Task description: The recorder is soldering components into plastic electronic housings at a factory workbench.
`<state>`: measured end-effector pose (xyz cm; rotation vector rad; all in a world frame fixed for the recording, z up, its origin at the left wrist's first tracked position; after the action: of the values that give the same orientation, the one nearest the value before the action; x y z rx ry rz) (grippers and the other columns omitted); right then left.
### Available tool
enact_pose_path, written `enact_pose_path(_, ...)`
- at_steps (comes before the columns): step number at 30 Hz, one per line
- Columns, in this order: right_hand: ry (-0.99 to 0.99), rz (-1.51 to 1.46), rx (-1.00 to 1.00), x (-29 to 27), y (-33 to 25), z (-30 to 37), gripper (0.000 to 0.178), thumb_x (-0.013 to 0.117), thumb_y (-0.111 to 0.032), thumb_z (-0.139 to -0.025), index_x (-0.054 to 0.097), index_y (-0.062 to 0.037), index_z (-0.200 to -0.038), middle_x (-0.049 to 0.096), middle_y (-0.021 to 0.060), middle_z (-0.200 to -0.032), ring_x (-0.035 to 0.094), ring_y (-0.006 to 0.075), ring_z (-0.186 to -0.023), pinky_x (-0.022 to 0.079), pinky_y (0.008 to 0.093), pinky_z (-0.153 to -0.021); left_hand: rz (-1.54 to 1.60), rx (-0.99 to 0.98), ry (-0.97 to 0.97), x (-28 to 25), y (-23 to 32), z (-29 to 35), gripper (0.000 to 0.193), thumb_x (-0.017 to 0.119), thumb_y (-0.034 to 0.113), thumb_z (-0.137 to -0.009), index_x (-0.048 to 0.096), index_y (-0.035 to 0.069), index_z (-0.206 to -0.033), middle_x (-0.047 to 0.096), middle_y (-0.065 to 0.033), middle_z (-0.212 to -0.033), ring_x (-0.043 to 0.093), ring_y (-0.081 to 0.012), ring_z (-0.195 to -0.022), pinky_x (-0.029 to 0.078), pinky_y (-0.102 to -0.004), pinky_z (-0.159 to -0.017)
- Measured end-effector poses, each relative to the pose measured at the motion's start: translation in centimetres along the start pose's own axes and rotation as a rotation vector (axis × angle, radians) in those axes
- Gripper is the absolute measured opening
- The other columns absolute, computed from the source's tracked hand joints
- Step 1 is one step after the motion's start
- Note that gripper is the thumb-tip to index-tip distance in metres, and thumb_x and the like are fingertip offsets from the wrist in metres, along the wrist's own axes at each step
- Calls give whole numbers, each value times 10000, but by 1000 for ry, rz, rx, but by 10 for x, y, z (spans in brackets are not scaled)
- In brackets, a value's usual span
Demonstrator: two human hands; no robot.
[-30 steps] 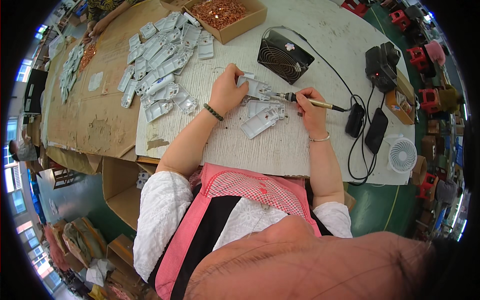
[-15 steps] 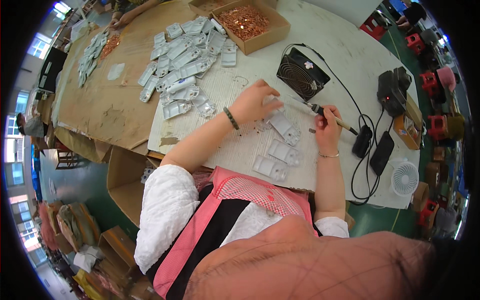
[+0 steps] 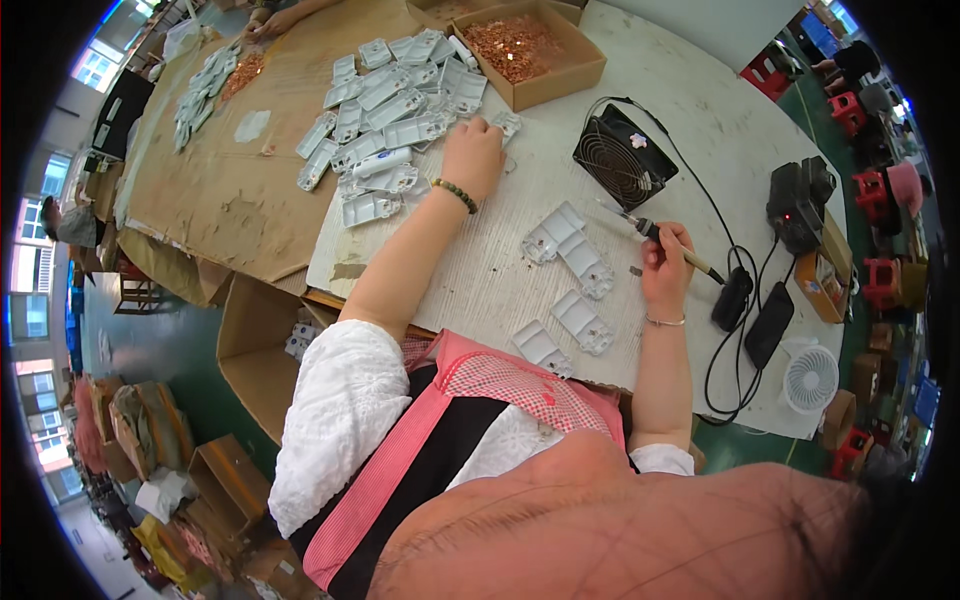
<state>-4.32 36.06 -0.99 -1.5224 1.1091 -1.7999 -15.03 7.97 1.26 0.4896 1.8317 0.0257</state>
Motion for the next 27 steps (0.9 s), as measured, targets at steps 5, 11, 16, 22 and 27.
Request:
enact_pose_path(5, 3, 54, -5, 4, -3, 3, 82, 561, -101, -821, 536, -23, -819, 482, 9, -645, 391, 66, -537, 328, 182, -500, 360, 160, -36, -10, 25, 19, 101, 568, -21, -695, 574, 29, -783, 556, -107, -969, 514, -324, -890, 438, -380, -787)
enact_pose_path(11, -1, 172, 39, 10, -5, 4, 110, 580, -132, -814, 546, -28, -815, 493, 2, -639, 415, 55, -560, 330, 176, -500, 608, 320, -203, 3, 51, 27, 60, 616, 4, -716, 616, 14, -776, 542, -123, -1104, 501, -305, -1060, 440, -360, -850)
enact_pose_path(16, 12, 389, 24, 8, -3, 1, 141, 603, -166, -805, 561, -32, -790, 533, -7, -633, 431, 42, -538, 343, 181, -484, 653, 368, -230, 9, 54, 26, 94, 610, -36, -713, 623, 14, -791, 542, -118, -1093, 482, -294, -1108, 433, -348, -875)
enact_pose_path(22, 21, 452, 18, 9, -3, 2, 122, 591, -151, -817, 546, -40, -794, 508, -10, -631, 409, 39, -544, 305, 166, -480, 647, 365, -245, 8, 56, 26, 85, 617, -28, -722, 626, 14, -795, 541, -115, -1092, 488, -290, -1103, 439, -338, -867)
enact_pose_path(27, 14, 435, 15, 7, 0, 2, 121, 590, -150, -820, 551, -37, -797, 515, -4, -628, 409, 41, -533, 312, 171, -482, 640, 393, -226, 7, 56, 27, 81, 619, -21, -725, 626, 14, -798, 538, -118, -1094, 526, -278, -1037, 451, -329, -833)
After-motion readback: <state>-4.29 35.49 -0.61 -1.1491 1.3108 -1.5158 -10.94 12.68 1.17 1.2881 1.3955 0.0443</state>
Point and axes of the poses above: each hand's wrist, its own z-axis away from the middle knuckle, its own x-axis out of the palm, y = z × x, the point moved 4 cm from there along -z, towards the middle knuckle
